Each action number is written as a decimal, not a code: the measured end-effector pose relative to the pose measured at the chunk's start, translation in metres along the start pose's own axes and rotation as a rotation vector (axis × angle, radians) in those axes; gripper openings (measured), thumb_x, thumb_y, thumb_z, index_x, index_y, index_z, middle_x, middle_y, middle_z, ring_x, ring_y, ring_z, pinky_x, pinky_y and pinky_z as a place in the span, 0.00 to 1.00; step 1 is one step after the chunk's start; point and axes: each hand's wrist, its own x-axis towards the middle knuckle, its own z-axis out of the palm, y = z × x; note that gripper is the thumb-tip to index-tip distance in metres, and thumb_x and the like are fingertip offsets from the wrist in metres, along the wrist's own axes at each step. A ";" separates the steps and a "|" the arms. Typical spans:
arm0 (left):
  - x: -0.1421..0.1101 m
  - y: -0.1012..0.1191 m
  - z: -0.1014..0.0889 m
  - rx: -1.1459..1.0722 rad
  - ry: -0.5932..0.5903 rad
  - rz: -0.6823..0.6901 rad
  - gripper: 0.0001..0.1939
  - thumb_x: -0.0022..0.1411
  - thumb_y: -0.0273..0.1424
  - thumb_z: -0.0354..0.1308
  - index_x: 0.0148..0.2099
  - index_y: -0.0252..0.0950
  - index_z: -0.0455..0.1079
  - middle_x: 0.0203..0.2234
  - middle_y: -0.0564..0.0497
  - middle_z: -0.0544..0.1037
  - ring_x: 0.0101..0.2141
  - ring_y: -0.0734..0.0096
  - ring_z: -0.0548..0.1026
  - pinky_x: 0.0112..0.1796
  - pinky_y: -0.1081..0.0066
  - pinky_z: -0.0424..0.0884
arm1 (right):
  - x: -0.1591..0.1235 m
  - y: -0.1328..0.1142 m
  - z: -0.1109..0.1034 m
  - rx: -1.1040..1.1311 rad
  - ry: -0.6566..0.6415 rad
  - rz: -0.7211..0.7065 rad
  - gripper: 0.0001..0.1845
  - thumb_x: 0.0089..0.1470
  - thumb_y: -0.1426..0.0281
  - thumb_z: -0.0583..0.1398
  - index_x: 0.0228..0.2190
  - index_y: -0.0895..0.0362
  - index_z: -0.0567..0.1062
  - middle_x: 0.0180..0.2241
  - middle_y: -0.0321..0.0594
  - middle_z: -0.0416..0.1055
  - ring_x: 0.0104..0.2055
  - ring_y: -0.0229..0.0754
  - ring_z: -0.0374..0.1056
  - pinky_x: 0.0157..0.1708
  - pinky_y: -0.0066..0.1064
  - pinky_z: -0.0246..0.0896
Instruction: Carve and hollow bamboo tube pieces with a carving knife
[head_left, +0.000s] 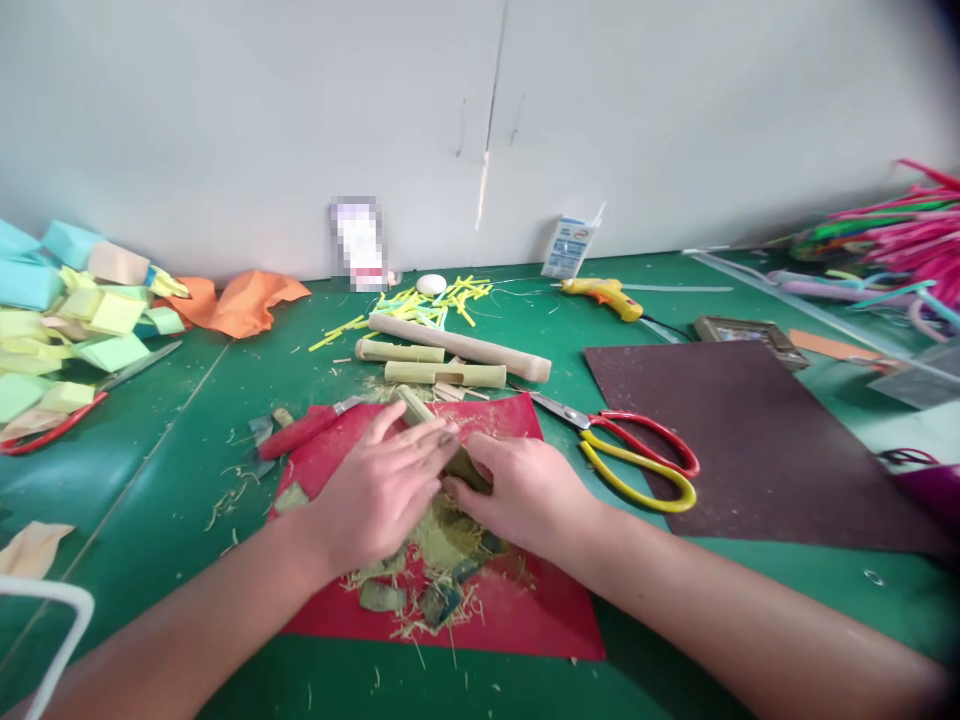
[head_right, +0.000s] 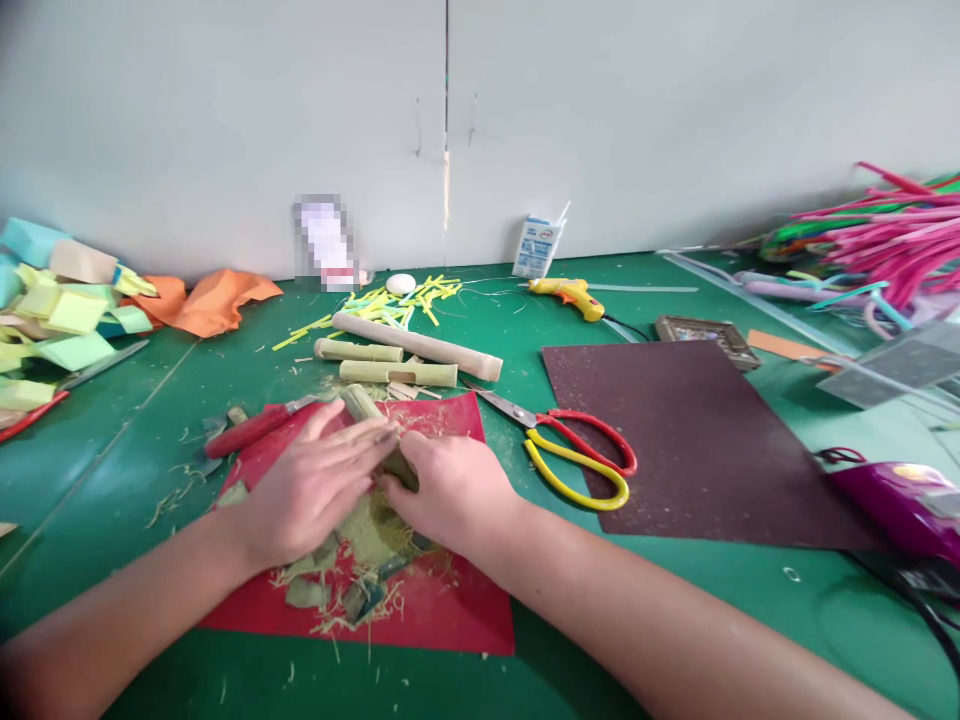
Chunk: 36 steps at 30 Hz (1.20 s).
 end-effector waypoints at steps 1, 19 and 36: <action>0.000 0.000 0.000 -0.003 -0.004 0.007 0.22 0.67 0.25 0.43 0.62 0.32 0.57 0.55 0.42 0.69 0.59 0.64 0.63 0.61 0.48 0.45 | 0.000 0.000 0.000 0.000 -0.001 0.002 0.12 0.48 0.62 0.58 0.22 0.56 0.64 0.19 0.32 0.63 0.21 0.33 0.52 0.21 0.27 0.38; 0.001 -0.002 0.002 0.001 0.007 -0.016 0.22 0.66 0.25 0.44 0.62 0.33 0.58 0.56 0.43 0.69 0.59 0.62 0.63 0.61 0.46 0.44 | 0.002 -0.001 -0.005 -0.006 -0.029 0.031 0.13 0.49 0.62 0.57 0.22 0.56 0.62 0.18 0.32 0.62 0.20 0.32 0.51 0.21 0.27 0.37; 0.001 -0.002 0.000 0.016 -0.005 -0.010 0.22 0.67 0.25 0.43 0.61 0.31 0.58 0.55 0.43 0.70 0.58 0.63 0.64 0.62 0.47 0.42 | 0.001 0.002 -0.001 0.031 -0.023 0.021 0.13 0.49 0.61 0.57 0.22 0.56 0.62 0.18 0.31 0.62 0.20 0.32 0.51 0.21 0.27 0.36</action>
